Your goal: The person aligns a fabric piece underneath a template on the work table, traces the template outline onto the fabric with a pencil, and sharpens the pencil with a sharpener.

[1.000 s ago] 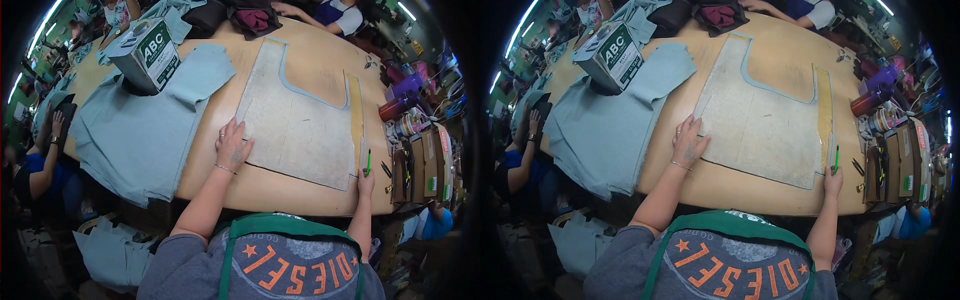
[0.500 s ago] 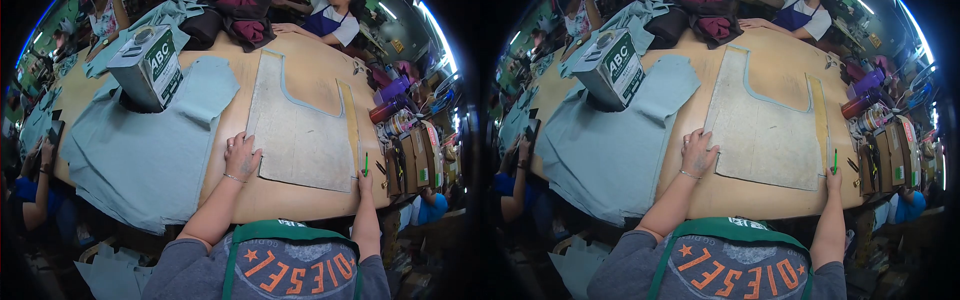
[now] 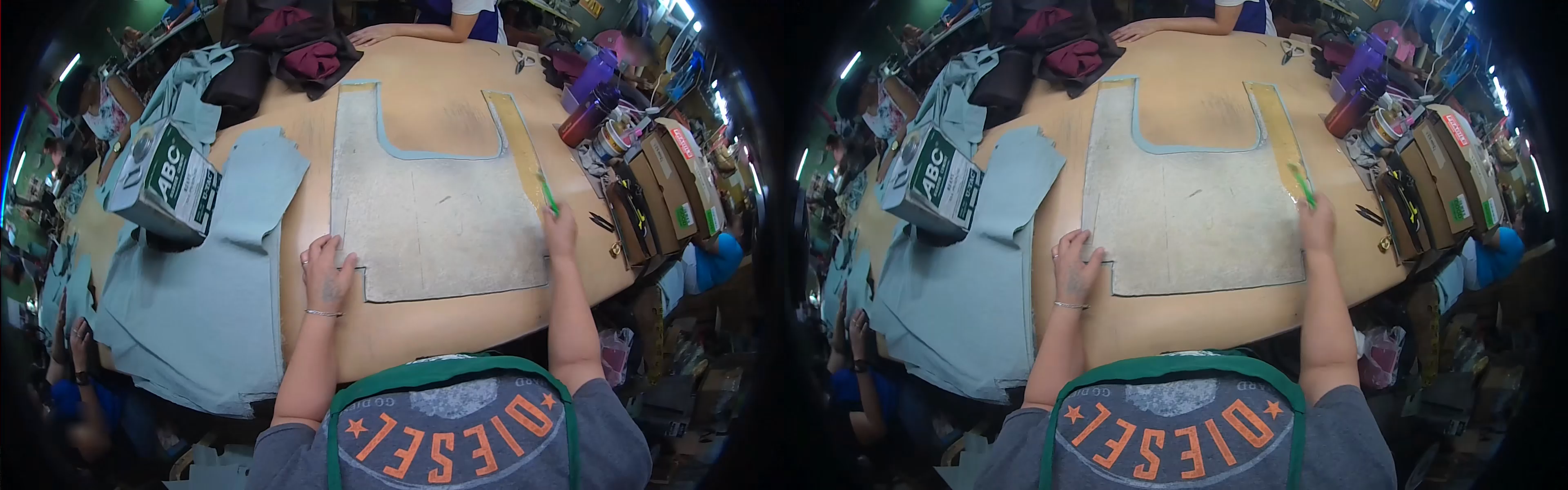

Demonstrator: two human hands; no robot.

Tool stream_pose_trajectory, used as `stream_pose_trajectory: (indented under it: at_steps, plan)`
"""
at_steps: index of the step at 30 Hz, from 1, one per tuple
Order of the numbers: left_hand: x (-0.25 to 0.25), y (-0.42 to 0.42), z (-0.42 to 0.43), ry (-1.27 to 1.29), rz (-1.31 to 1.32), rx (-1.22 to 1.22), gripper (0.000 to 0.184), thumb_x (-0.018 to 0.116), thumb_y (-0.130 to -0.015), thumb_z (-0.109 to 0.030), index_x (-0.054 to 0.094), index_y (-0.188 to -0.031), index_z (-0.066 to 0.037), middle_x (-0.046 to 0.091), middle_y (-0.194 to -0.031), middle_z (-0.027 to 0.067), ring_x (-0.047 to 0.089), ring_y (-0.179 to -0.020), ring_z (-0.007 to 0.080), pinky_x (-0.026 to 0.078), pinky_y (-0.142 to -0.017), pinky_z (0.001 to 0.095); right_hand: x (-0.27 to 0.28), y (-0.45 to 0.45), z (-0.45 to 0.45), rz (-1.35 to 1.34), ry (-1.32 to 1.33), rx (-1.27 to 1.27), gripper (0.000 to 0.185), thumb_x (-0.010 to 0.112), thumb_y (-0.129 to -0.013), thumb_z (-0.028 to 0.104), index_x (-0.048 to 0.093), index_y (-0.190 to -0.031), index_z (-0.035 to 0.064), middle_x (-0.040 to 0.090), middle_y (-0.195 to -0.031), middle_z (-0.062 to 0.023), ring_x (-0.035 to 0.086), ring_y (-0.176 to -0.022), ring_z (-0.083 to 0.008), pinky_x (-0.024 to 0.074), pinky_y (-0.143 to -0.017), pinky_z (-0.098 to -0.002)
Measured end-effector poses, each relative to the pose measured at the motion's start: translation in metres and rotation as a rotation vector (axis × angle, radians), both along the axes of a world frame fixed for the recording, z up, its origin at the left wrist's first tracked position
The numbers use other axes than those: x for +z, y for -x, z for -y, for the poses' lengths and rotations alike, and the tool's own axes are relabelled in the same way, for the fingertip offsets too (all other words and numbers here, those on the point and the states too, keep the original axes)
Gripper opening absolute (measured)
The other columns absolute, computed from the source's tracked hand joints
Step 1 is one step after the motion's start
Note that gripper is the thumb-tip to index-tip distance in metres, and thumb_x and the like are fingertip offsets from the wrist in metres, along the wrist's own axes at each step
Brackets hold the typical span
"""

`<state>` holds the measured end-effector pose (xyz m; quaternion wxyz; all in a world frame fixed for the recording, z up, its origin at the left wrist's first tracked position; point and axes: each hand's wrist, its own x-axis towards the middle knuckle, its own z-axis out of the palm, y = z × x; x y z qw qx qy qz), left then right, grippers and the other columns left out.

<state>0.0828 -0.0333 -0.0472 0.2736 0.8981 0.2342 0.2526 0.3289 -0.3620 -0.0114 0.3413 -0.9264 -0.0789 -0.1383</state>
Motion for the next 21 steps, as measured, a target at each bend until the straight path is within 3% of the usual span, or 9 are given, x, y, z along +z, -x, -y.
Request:
stream_pose_trajectory:
  at_steps: [2, 5, 6, 7, 11, 19, 21]
  plan:
    - [-0.011, -0.007, -0.020, 0.096, 0.061, -0.037, 0.040, 0.063, -0.070, -0.020, 0.054, -0.101, 0.003, 0.054, -0.095, 0.0151, 0.050, -0.086, 0.0300, 0.040, -0.079, 0.0372, 0.005, 0.002, -0.061, 0.010, -0.002, 0.182, 0.014, 0.056, -0.076, 0.013, 0.054, -0.085, 0.0021, 0.056, -0.083, -0.0181, 0.053, -0.081, -0.0338, 0.0420, -0.070, -0.0381]
    - [0.019, -0.025, -0.036, 0.195, 0.082, 0.061, 0.037, 0.062, -0.073, -0.019, 0.054, -0.100, 0.004, 0.055, -0.092, 0.0158, 0.053, -0.082, 0.0283, 0.043, -0.074, 0.0354, 0.002, 0.019, -0.144, 0.029, -0.027, 0.651, 0.014, 0.055, -0.064, 0.004, 0.053, -0.078, 0.0044, 0.055, -0.080, -0.0155, 0.053, -0.078, -0.0328, 0.0419, -0.070, -0.0404]
    - [0.020, -0.032, -0.048, 0.120, 0.040, 0.081, 0.035, 0.061, -0.075, -0.019, 0.054, -0.101, 0.003, 0.055, -0.092, 0.0161, 0.054, -0.081, 0.0268, 0.044, -0.072, 0.0325, -0.001, 0.023, -0.167, -0.053, -0.008, 0.800, 0.013, 0.055, -0.062, 0.005, 0.052, -0.075, 0.0052, 0.056, -0.079, -0.0144, 0.053, -0.078, -0.0320, 0.0422, -0.069, -0.0405]
    - [0.024, -0.039, -0.056, 0.121, 0.047, 0.093, 0.035, 0.061, -0.075, -0.019, 0.054, -0.101, 0.003, 0.055, -0.092, 0.0161, 0.054, -0.081, 0.0266, 0.044, -0.073, 0.0322, -0.011, 0.030, -0.187, 0.061, -0.080, 0.908, 0.012, 0.056, -0.061, 0.006, 0.051, -0.072, 0.0058, 0.055, -0.075, -0.0131, 0.052, -0.076, -0.0322, 0.0427, -0.066, -0.0408]
    - [0.040, -0.081, -0.089, 0.021, 0.036, 0.107, 0.031, 0.060, -0.074, -0.018, 0.056, -0.098, 0.002, 0.056, -0.093, 0.0173, 0.055, -0.083, 0.0271, 0.044, -0.075, 0.0323, -0.036, 0.059, -0.212, 0.145, 0.006, 1.082, 0.010, 0.058, -0.064, 0.010, 0.050, -0.069, 0.0060, 0.053, -0.067, -0.0107, 0.052, -0.068, -0.0294, 0.0439, -0.060, -0.0372]
    - [0.035, -0.258, -0.176, -0.228, -0.117, -0.132, 0.027, 0.056, -0.076, -0.016, 0.057, -0.098, 0.001, 0.056, -0.099, 0.0190, 0.052, -0.095, 0.0321, 0.040, -0.084, 0.0342, -0.041, 0.045, -0.213, 0.022, -0.200, 1.190, 0.011, 0.059, -0.067, 0.011, 0.049, -0.067, 0.0058, 0.050, -0.065, -0.0088, 0.050, -0.064, -0.0260, 0.0432, -0.057, -0.0358]
    - [0.028, -0.311, -0.202, -0.211, -0.185, -0.193, 0.031, 0.055, -0.079, -0.019, 0.056, -0.102, 0.002, 0.058, -0.098, 0.0177, 0.054, -0.096, 0.0274, 0.040, -0.083, 0.0316, -0.037, 0.044, -0.211, 0.006, -0.185, 1.201, 0.011, 0.059, -0.067, 0.011, 0.050, -0.068, 0.0061, 0.050, -0.064, -0.0082, 0.050, -0.064, -0.0256, 0.0432, -0.057, -0.0355]
